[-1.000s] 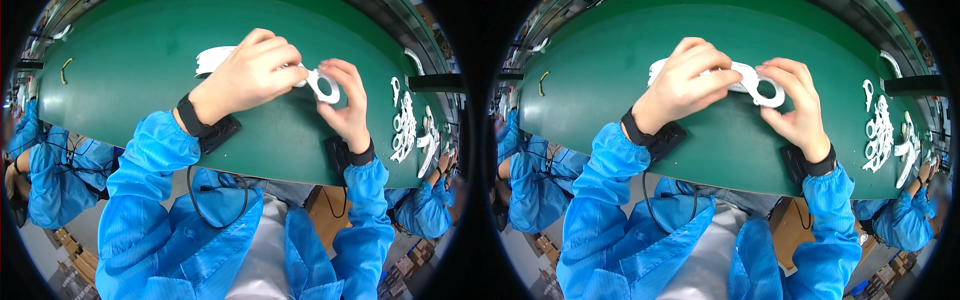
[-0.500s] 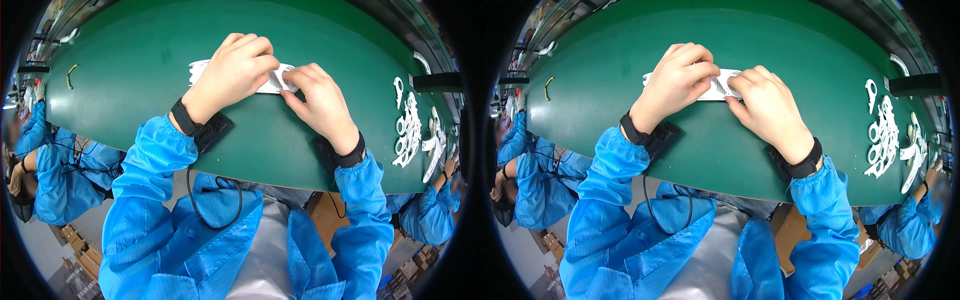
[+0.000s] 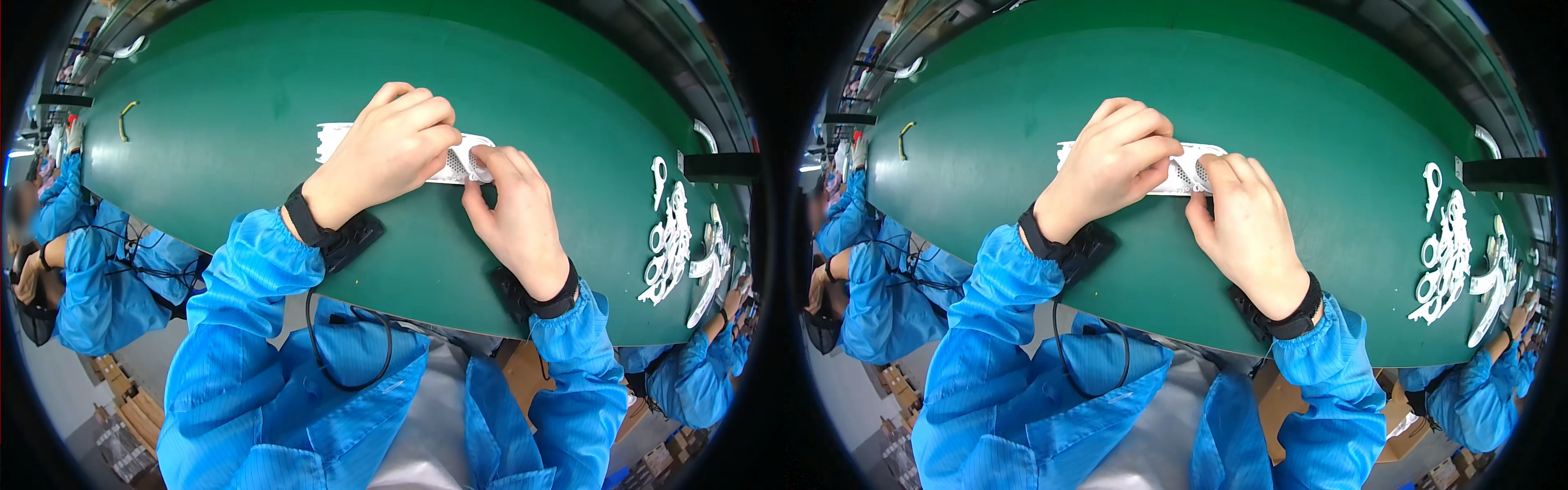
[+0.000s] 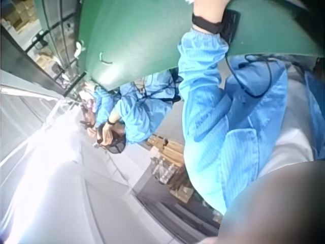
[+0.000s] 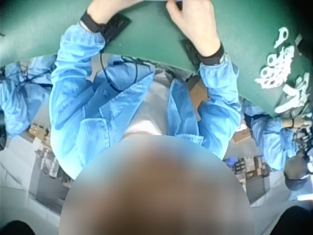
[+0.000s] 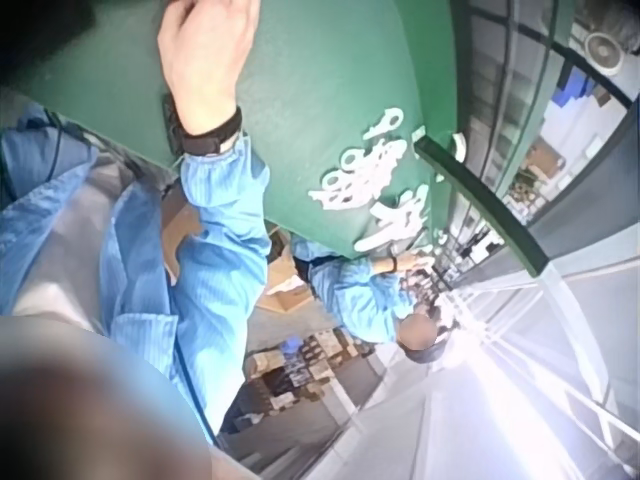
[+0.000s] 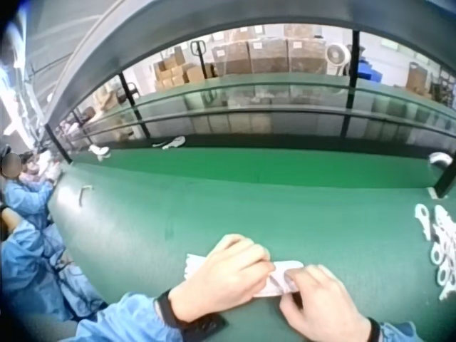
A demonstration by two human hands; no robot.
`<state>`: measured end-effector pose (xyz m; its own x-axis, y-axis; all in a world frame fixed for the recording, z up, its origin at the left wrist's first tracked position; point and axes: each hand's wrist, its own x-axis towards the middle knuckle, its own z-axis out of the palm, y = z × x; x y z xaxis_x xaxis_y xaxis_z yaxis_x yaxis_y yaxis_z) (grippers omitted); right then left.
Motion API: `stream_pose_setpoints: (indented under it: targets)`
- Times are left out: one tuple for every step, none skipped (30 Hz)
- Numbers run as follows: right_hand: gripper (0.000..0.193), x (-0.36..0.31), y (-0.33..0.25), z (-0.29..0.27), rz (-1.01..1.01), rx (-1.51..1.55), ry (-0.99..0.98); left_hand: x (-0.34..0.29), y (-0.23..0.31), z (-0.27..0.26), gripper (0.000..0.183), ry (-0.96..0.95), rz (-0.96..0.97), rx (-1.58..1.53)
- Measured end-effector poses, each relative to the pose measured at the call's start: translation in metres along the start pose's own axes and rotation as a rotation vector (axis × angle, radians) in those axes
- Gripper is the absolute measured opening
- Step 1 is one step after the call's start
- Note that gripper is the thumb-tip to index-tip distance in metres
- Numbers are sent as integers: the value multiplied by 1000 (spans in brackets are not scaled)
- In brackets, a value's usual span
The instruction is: Assembling small white plastic components at a factory workstation on a conveyor line.
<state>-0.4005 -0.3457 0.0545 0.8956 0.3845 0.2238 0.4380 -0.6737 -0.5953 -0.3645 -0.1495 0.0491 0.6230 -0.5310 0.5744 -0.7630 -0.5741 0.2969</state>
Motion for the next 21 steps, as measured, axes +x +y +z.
stream_pose_setpoints:
  targets:
    - [29, 0, 0, 0, -4, 3, 0, 0, 0, 0, 22, 0, -1, 5]
    - [29, -1, 1, -1, -23, -24, 13, 0, 1, 1, 21, -7, -3, 4]
    - [29, -2, 1, -2, -41, -51, 26, 0, 2, 2, 21, -14, -4, 3]
    - [29, -2, 1, -4, -43, -54, 35, 2, 4, 2, 21, -11, 5, 5]
    - [29, -3, 1, -7, 33, 19, -13, 3, 7, 2, 20, -25, 13, 35]
    - [29, -5, 2, -8, 108, 92, -61, 2, 11, 2, 20, -38, 22, 66]
    - [29, -3, 9, -6, 53, 76, -59, 2, 11, 5, 19, -32, 26, 69]
    - [28, -5, 13, -2, -4, 62, -65, -2, 10, 8, 20, -38, 3, 46]
    - [28, -2, 13, -2, 30, 55, -102, 0, 5, 10, 19, -26, 2, 31]
    - [28, -2, 11, -3, 21, 57, -101, -3, 7, 10, 19, -26, -19, 11]
    - [28, -2, 8, -4, 38, 58, -67, -2, 7, 8, 19, -24, -23, 20]
    - [27, 0, 6, -4, 54, 59, -37, 0, 5, 6, 19, -20, -18, 5]
    - [26, 0, 6, -4, 22, 26, -12, 1, 5, 5, 18, -13, -18, -10]
    - [26, 1, 5, -2, -4, 43, -27, -2, 4, 3, 18, -12, -42, 16]
    - [27, 0, 6, -2, -62, 13, -19, -3, 3, 3, 16, 8, -22, 35]
    - [28, 4, 7, 1, -139, 1, -8, -6, 3, 1, 14, 23, -8, 79]
    - [30, 2, 5, 0, -122, 10, -13, -9, 5, 6, 13, 43, -3, 52]
    - [32, 2, 6, -1, -135, 28, -10, -8, 2, 11, 11, 69, 8, 58]
    - [35, 1, 7, -3, -68, 8, -65, -5, 5, 5, 13, 20, -1, 85]
    - [35, -3, 9, -2, -61, -9, -39, -4, 4, 16, 11, 90, 32, 73]
    - [38, -9, 16, -4, -31, 18, -33, 2, 4, 17, 8, 40, 28, 42]
